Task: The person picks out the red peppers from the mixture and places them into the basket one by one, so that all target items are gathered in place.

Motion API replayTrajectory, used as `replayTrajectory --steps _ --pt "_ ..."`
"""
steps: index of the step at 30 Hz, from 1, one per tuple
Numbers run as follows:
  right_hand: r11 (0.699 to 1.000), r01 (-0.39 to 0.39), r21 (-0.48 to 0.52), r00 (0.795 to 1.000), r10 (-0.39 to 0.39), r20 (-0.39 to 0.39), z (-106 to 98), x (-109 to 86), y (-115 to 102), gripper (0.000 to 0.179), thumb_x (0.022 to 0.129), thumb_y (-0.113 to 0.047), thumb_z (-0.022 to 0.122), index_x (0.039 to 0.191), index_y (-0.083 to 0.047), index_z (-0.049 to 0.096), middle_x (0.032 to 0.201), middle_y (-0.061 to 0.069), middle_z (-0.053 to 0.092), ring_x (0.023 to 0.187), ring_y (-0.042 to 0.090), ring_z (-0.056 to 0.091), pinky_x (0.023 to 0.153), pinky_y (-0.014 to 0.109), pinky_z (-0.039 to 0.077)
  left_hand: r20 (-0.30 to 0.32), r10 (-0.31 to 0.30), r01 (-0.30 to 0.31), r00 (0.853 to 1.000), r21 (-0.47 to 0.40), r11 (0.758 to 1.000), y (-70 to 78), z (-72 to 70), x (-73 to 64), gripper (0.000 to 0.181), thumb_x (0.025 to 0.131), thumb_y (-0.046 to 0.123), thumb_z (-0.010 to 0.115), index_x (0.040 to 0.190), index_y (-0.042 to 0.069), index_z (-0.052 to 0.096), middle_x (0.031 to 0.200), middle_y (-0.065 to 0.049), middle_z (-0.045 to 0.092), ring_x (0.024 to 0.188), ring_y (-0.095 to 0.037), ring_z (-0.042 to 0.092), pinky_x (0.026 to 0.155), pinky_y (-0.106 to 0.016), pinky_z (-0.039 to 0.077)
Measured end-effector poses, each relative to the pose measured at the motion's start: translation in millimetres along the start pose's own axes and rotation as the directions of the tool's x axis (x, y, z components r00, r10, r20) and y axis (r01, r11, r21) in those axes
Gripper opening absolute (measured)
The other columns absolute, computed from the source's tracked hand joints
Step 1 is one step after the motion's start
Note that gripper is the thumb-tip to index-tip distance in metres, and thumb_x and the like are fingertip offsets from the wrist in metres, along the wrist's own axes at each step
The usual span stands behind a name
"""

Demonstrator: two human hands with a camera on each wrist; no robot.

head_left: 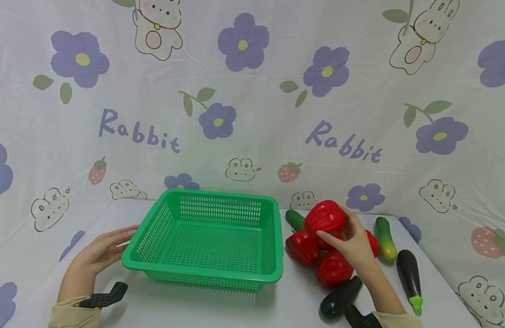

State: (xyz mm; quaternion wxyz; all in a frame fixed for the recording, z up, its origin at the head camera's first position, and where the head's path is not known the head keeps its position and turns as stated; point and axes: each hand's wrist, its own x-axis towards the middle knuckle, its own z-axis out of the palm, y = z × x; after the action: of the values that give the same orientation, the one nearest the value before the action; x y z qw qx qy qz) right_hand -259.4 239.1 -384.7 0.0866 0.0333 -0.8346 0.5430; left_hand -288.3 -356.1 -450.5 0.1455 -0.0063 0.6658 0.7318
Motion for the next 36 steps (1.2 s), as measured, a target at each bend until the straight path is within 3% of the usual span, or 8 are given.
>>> replayTrajectory --steps 7,15,22,36 --pt "0.999 0.039 0.019 0.999 -0.039 0.019 11.8 5.7 -4.1 0.09 0.084 -0.027 0.077 0.154 -0.015 0.021 0.153 0.014 0.037 0.141 0.036 0.037 0.108 0.052 0.04 -0.001 0.002 -0.002 1.0 0.015 1.0 0.0 0.7 -1.0 0.025 0.101 0.022 0.053 0.101 0.039 0.072 0.106 0.022 0.068 0.101 -0.003 0.065 0.085 -0.025 0.056" --pt "0.999 0.013 0.031 0.999 -0.015 0.046 24.4 13.3 -9.9 0.093 0.083 -0.027 0.078 0.154 -0.016 0.02 0.154 0.013 0.036 0.141 0.036 0.038 0.105 0.052 0.044 -0.003 -0.006 0.006 1.0 0.005 1.0 0.2 1.7 -2.1 0.025 0.102 0.022 0.053 0.101 0.039 0.072 0.107 0.022 0.068 0.101 -0.004 0.065 0.085 -0.026 0.056" --pt "0.995 0.05 0.082 0.996 -0.056 0.071 35.5 19.5 -13.9 0.09 0.083 -0.025 0.078 0.153 -0.014 0.022 0.152 0.013 0.038 0.139 0.035 0.04 0.11 0.051 0.039 0.019 0.004 -0.003 1.0 -0.007 1.0 0.5 1.3 -1.3 0.028 0.103 0.02 0.05 0.102 0.038 0.071 0.107 0.021 0.068 0.1 -0.003 0.065 0.085 -0.025 0.056" --pt "0.996 0.069 0.06 0.992 -0.074 0.098 56.4 35.5 -25.4 0.09 0.082 -0.023 0.079 0.153 -0.015 0.023 0.152 0.013 0.038 0.14 0.037 0.039 0.106 0.052 0.044 -0.005 0.002 -0.002 1.0 0.008 1.0 0.6 2.9 -3.2 0.023 0.101 0.023 0.055 0.102 0.039 0.071 0.107 0.022 0.068 0.101 -0.003 0.065 0.086 -0.026 0.056"
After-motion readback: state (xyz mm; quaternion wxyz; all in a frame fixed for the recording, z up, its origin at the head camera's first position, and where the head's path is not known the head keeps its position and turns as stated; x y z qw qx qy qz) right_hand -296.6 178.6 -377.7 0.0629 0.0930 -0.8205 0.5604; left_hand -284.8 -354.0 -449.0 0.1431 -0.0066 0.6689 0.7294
